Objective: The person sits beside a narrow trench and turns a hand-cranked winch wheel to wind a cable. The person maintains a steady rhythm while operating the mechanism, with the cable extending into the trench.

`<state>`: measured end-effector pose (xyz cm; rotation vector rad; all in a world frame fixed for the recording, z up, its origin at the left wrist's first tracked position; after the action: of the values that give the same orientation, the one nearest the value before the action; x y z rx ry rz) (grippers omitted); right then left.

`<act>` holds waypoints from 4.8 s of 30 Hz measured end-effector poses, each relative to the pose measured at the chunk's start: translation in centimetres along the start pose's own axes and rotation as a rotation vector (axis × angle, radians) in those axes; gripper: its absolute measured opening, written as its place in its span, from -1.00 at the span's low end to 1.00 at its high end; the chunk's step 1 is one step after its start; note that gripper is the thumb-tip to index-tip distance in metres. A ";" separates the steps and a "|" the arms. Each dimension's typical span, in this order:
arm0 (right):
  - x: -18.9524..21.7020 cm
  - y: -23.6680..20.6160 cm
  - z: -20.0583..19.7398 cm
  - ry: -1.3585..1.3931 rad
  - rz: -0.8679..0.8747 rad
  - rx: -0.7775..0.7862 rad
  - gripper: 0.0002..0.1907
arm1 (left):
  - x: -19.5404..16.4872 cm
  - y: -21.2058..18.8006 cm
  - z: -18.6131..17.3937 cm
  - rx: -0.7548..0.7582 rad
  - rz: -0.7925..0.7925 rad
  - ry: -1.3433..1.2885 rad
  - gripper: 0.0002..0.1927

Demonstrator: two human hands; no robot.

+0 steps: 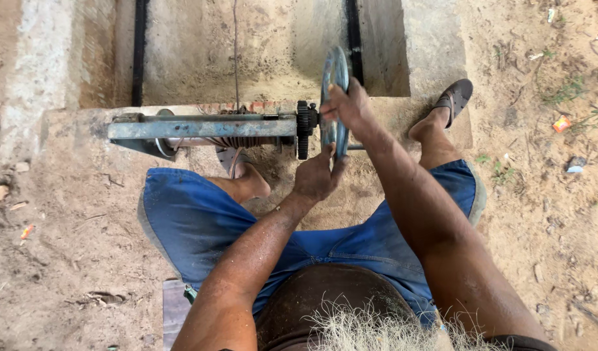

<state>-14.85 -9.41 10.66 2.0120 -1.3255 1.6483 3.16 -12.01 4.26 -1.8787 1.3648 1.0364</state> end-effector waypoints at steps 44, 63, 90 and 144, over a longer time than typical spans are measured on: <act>-18.0 -7.0 2.1 -1.055 -0.359 0.442 -0.66 | -1.6 11.8 -0.1 -0.112 -0.122 0.115 -0.36; -7.4 5.3 -6.5 -1.257 -0.490 -0.331 -0.23 | 2.5 0.4 4.8 -0.047 -0.034 0.037 -0.57; -2.6 -2.9 -6.9 -1.276 -0.441 -0.442 -0.66 | 6.6 -1.1 5.4 0.389 -0.452 0.185 -0.58; -13.1 21.6 -1.6 -1.491 -0.189 0.112 -0.67 | -1.4 16.0 -14.8 0.120 0.055 0.022 -0.61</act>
<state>-31.49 -14.13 -7.80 3.3715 -1.1570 -0.1486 -8.71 -28.22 12.89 -1.7782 1.4659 0.9412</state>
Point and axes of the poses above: each hand's wrist, its own y-axis towards the middle knuckle, its own z-axis out of the palm, x = y × z, the point moved 1 cm from there along y, towards the middle knuckle, and after that the axes turned 12 degrees about -y, right-handed, at the moved point
